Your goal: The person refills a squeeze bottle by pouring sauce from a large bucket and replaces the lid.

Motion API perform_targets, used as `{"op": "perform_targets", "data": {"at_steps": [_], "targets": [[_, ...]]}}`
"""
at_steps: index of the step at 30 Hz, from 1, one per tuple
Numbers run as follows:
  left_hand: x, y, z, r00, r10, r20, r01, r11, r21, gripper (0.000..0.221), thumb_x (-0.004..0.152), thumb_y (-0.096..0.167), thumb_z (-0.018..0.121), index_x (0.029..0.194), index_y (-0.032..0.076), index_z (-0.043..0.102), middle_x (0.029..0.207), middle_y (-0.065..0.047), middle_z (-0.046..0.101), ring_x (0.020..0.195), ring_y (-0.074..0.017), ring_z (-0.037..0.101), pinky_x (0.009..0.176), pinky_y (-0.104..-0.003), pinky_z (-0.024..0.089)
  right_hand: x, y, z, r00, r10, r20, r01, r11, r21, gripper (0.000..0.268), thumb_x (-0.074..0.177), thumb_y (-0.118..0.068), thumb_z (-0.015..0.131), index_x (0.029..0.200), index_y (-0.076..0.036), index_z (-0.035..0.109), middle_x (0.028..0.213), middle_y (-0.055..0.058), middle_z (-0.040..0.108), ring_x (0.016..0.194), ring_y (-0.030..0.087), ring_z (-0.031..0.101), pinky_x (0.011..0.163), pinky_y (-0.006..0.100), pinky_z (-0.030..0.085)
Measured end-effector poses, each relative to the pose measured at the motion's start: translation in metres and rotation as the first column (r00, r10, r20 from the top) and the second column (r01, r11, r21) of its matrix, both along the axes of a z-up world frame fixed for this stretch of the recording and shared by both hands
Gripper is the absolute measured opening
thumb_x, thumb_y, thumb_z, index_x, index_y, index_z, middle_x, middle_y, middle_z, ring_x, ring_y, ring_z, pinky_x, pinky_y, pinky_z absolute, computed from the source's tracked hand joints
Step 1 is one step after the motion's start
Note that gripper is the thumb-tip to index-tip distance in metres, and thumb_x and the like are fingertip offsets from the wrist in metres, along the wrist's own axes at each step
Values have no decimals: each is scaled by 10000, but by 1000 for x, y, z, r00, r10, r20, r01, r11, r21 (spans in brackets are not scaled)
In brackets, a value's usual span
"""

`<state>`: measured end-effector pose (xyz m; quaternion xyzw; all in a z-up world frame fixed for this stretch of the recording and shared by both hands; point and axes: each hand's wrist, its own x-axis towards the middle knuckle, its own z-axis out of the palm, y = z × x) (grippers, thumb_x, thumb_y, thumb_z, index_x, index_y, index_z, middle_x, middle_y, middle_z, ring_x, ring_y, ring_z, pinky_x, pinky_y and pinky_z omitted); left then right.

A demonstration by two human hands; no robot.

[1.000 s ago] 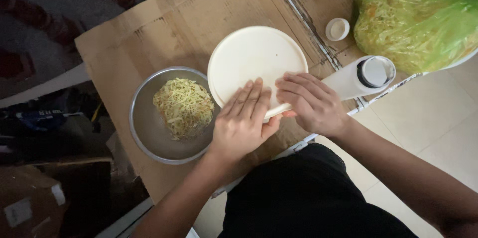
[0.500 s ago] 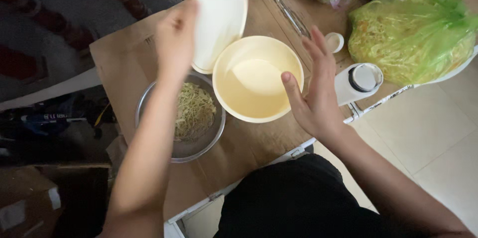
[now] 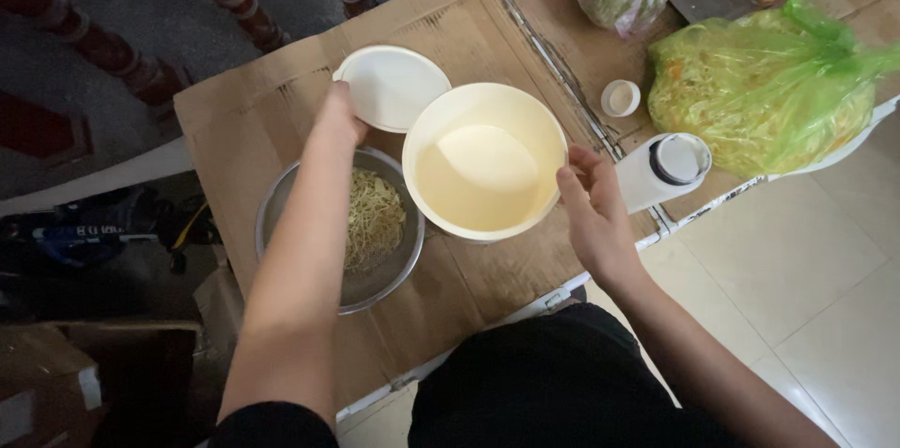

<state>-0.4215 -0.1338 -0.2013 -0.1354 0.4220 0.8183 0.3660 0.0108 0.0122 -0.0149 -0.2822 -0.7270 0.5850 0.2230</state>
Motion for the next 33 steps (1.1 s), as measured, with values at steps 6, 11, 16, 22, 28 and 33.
{"op": "perform_targets", "data": {"at_steps": [6,11,16,22,28,33], "targets": [[129,-29,131,552,-506,-663,-302,620,-724,521,1104,433,402,1270,-47,515,1157,-235,602,1077,-312,594,982,-466,456,-21,27,-9,999,-29,32,36,968,-249,474,1041,-270,525,1420,5,453,1250,75,598,1020,132,582,834,279,503],[250,-52,217,664,-608,-435,-23,565,-824,519,1033,514,352,1057,56,595,729,-94,652,591,-196,649,604,-365,545,-47,52,-26,994,78,-73,-83,995,-63,474,1092,-282,532,1432,38,454,1306,111,617,1150,153,603,974,286,491],[276,-41,201,746,-418,-517,8,783,-622,591,1073,480,365,851,-1,627,589,-77,584,460,-153,542,431,-297,437,-75,61,-17,999,38,36,-45,978,203,395,1060,-311,535,1263,18,617,1109,89,703,989,149,661,872,304,506],[329,-49,207,805,-159,-571,-196,838,-509,466,1042,416,487,782,55,627,573,-21,589,475,-112,558,450,-287,459,-37,58,7,994,99,45,-104,986,127,379,1066,-342,545,1070,6,694,895,21,711,820,95,624,707,277,502],[385,-75,218,674,-235,-700,-275,800,-534,521,1043,380,606,659,34,537,588,-21,539,562,-93,476,533,-290,404,47,30,39,959,93,269,-59,990,-131,359,1082,-322,542,1155,-24,727,880,66,667,729,146,577,606,305,450],[440,-92,210,784,-169,-597,-218,826,-519,489,1004,304,680,625,55,496,575,21,489,553,-58,420,502,-277,368,106,-16,34,976,-3,216,80,933,-350,377,1040,-312,550,1193,-8,711,1035,44,735,895,88,656,756,227,515]]}}
